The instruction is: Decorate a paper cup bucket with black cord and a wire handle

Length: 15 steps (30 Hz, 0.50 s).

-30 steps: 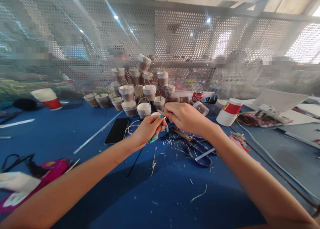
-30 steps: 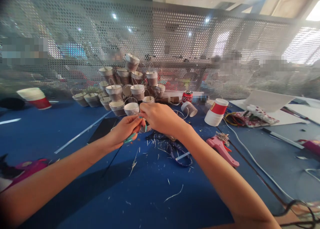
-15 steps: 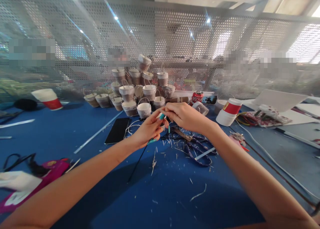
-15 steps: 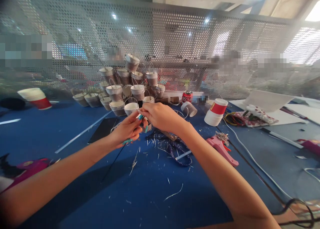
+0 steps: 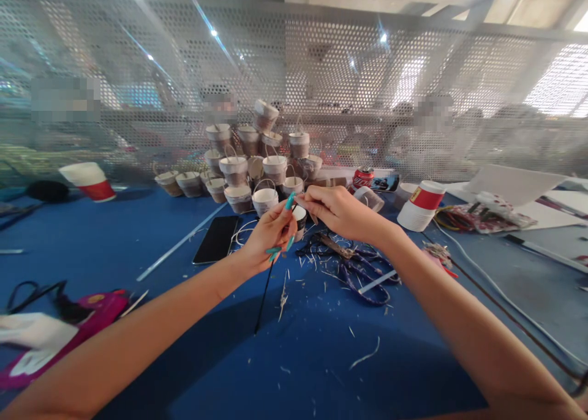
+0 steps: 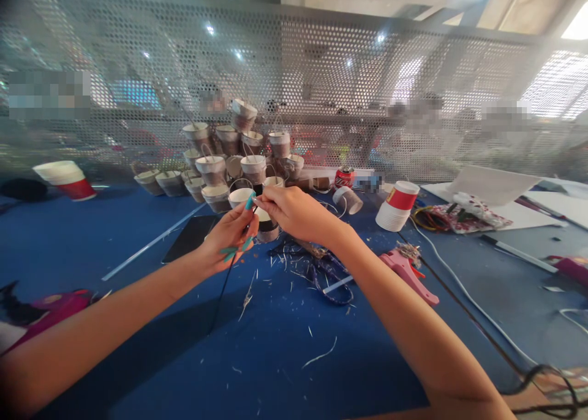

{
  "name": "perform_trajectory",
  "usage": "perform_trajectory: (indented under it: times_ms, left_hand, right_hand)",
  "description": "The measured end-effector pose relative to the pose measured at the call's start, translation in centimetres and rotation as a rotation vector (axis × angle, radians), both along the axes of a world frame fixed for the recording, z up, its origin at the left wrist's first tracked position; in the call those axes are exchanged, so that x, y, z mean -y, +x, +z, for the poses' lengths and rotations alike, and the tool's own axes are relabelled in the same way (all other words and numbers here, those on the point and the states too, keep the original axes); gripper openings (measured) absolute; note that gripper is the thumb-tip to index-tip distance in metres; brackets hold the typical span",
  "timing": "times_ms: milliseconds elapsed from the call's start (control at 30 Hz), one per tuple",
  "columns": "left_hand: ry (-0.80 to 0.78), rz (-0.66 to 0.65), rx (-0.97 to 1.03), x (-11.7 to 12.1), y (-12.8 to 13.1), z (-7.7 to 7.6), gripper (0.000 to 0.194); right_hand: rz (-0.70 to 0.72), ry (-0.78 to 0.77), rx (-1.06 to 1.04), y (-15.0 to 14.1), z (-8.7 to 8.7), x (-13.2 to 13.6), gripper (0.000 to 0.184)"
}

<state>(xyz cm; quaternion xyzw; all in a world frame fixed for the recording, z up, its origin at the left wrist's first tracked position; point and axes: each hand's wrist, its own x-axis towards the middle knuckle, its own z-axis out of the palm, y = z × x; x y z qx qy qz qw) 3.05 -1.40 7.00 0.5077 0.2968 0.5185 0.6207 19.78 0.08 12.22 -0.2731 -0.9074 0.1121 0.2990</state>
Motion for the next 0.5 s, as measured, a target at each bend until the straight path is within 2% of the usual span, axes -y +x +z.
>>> perform_trajectory:
  times_ms: [300,500]
  left_hand:
    - [0.021,-0.029,0.010,-0.06,-0.26,0.00,0.028]
    - [0.022,-0.030,0.004,0.20,-0.21,0.26,0.027]
  right_hand:
    - [-0.105,0.040,-0.043,0.29,0.08,-0.33,0.024]
    - [-0.112,0.027,-0.033,0.37,0.06,-0.47,0.023]
